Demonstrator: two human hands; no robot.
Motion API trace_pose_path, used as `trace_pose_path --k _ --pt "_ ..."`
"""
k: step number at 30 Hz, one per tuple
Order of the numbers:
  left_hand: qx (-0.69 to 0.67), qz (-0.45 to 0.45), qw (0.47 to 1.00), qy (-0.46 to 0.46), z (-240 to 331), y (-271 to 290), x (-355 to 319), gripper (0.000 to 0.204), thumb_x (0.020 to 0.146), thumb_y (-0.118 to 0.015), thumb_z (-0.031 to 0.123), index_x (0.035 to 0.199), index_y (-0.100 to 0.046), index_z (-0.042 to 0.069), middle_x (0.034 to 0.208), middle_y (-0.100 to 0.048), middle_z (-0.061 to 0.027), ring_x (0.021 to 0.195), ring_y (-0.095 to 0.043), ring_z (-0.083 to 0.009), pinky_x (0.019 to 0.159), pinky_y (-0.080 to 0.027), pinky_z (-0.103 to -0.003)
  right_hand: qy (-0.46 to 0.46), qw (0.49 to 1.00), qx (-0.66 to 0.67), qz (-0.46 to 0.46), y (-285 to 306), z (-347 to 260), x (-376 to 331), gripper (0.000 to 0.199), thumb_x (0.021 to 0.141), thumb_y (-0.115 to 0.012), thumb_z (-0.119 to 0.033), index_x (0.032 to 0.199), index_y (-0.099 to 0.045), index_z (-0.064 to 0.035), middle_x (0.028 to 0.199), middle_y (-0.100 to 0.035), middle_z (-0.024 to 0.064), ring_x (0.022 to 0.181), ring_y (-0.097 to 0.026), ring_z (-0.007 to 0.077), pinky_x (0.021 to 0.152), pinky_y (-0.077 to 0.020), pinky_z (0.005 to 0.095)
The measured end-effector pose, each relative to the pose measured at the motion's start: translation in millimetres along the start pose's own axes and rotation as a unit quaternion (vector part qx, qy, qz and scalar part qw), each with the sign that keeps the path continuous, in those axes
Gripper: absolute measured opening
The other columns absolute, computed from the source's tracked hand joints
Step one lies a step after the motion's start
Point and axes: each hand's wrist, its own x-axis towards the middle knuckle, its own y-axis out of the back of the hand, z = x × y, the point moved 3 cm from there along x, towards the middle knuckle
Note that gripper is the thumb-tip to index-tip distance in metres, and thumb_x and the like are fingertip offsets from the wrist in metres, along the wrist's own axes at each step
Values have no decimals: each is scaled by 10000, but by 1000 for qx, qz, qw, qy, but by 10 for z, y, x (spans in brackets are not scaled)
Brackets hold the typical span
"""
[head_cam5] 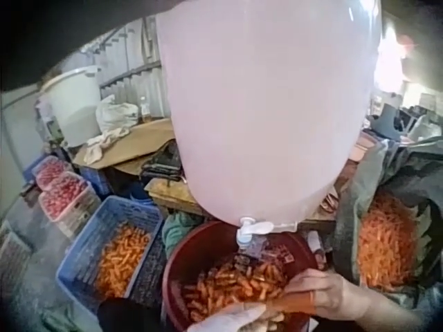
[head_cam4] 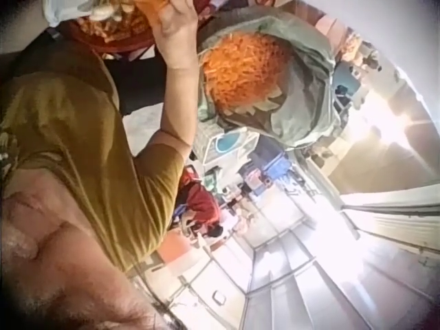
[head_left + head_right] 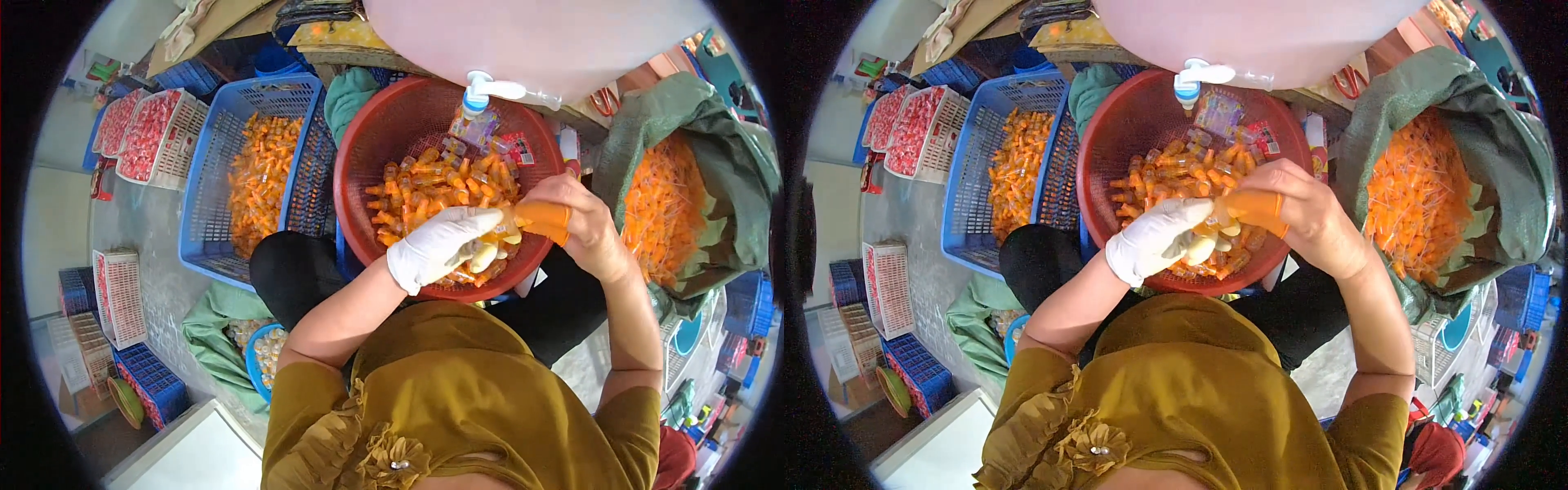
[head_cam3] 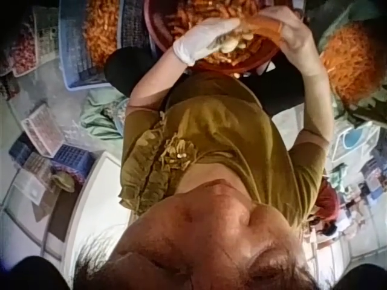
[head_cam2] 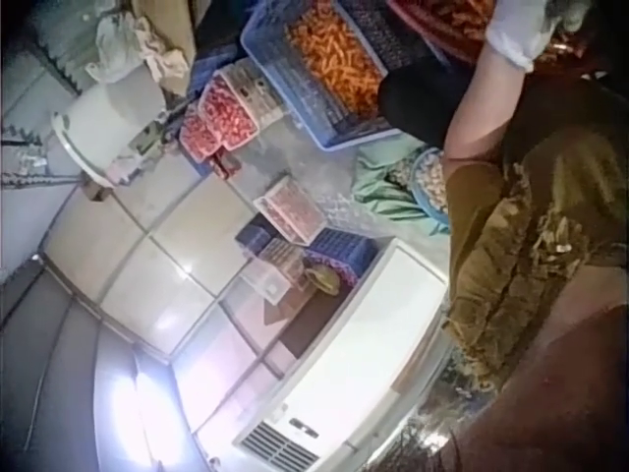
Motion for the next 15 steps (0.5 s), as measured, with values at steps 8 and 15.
trace_pose_path --k 8,15 --pt "796 145 356 -467 89 -321 -210 475 746 -703 229 1150 -517 61 831 -589 -17 780 -570 -158 913 -398 -399 -334 847 402 -100 -343 337 -468 262 901 -588 -269 921 -625 -10 718 -594 44 624 -557 152 577 -448 247" --pt "835 53 380 -394 -72 171 -41 533 751 -680 311 1205 -516 85 939 -603 -43 867 -577 -192 972 -332 -459 -498 793 339 -88 -546 213 -684 249 935 -537 -214 936 -640 13 663 -556 18 570 -524 117 548 -432 229"
